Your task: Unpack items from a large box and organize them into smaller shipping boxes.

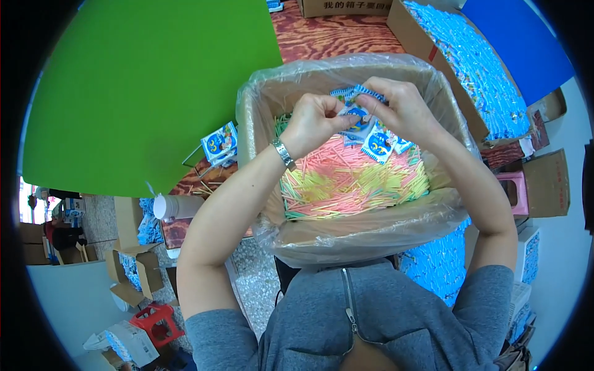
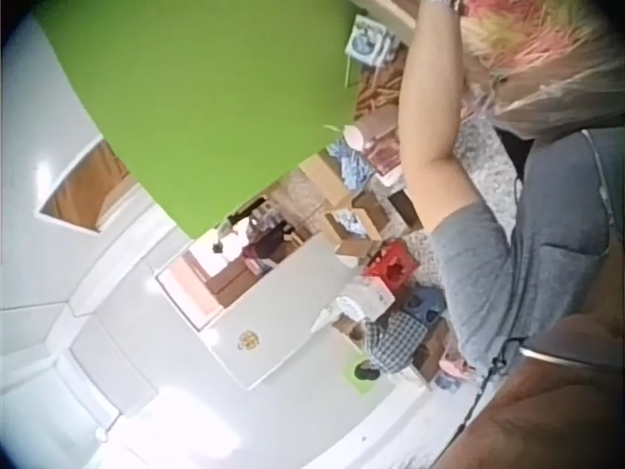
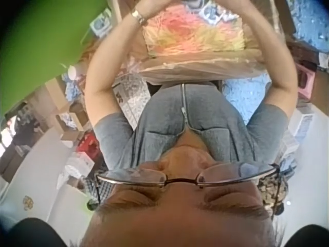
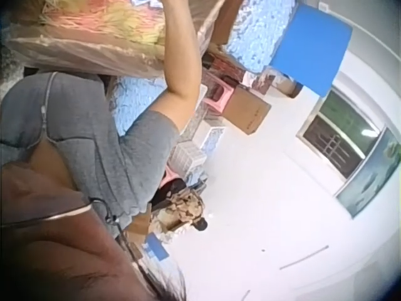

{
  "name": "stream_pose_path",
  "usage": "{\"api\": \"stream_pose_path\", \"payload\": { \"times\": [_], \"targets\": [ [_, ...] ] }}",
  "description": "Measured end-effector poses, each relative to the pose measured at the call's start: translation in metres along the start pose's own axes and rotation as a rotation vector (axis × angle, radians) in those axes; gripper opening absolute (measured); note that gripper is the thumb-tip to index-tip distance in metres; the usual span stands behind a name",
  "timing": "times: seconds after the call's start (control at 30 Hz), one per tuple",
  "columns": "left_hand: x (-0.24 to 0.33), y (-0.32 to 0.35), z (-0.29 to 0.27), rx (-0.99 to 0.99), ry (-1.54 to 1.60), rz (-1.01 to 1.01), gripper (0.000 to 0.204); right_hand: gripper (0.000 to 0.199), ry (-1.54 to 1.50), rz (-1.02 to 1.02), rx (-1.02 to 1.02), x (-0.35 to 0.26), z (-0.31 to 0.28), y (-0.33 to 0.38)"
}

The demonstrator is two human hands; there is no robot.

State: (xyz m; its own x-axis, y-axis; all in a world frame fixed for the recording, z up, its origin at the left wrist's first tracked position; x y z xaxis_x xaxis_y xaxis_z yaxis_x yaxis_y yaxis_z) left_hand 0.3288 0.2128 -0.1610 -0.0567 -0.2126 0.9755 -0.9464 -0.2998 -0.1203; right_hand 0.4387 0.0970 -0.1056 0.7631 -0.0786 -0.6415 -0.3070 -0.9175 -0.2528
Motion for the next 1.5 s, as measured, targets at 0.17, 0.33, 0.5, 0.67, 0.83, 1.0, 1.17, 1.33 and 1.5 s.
{"api": "stream_pose_path", "payload": {
  "times": [0.17, 0.33, 0.5, 0.67, 0.83, 1.0, 1.17, 1.33, 1.5],
  "targets": [
    [0.0, 0.0, -0.019, 0.289, -0.384, 0.12, 0.022, 0.018, -0.691, 0.254, -0.074, 0.029, 0.02, 0.011],
    [-0.005, -0.001, -0.028, 0.376, -0.398, 0.112, 0.025, 0.023, 0.283, -0.134, -0.907, 0.019, 0.123, 0.062],
    [-0.008, -0.003, -0.024, 0.326, -0.405, 0.118, 0.025, 0.019, 0.563, -0.239, -0.923, 0.023, 0.174, 0.09],
    [-0.005, -0.001, -0.021, 0.321, -0.438, 0.117, 0.024, 0.021, 0.718, -0.336, -0.982, 0.015, 0.19, 0.095],
    [-0.006, 0.001, -0.021, 0.317, -0.448, 0.093, 0.024, 0.022, 0.732, -0.281, -1.091, 0.019, 0.198, 0.101],
    [0.0, 0.001, -0.023, 0.326, -0.477, 0.108, 0.025, 0.022, 0.824, -0.268, -1.04, 0.006, 0.176, 0.092],
    [-0.003, -0.003, -0.026, 0.35, -0.485, 0.105, 0.025, 0.029, 0.916, -0.24, -0.989, 0.005, 0.133, 0.07],
    [-0.005, -0.003, -0.031, 0.444, -0.418, 0.117, 0.021, 0.035, 0.259, 0.247, -0.9, 0.049, 0.086, 0.067],
    [-0.011, 0.001, -0.037, 0.51, -0.345, 0.132, 0.023, 0.03, -0.412, 0.69, -0.361, 0.111, 0.064, 0.071]
  ]
}}
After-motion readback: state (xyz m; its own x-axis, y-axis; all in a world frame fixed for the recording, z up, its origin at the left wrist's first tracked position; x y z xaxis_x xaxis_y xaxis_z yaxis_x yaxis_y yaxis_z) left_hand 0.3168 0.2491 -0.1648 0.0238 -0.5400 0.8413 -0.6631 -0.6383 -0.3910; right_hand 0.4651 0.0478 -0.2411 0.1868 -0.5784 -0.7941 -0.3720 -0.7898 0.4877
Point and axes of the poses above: each hand's wrist, its own y-axis away from the middle knuckle, its own z-axis out of the palm, x = y × z, the point moved 5 cm from there along -y, towards the middle knuckle, and after that the axes turned 6 degrees about z, right-handed, at the moved point
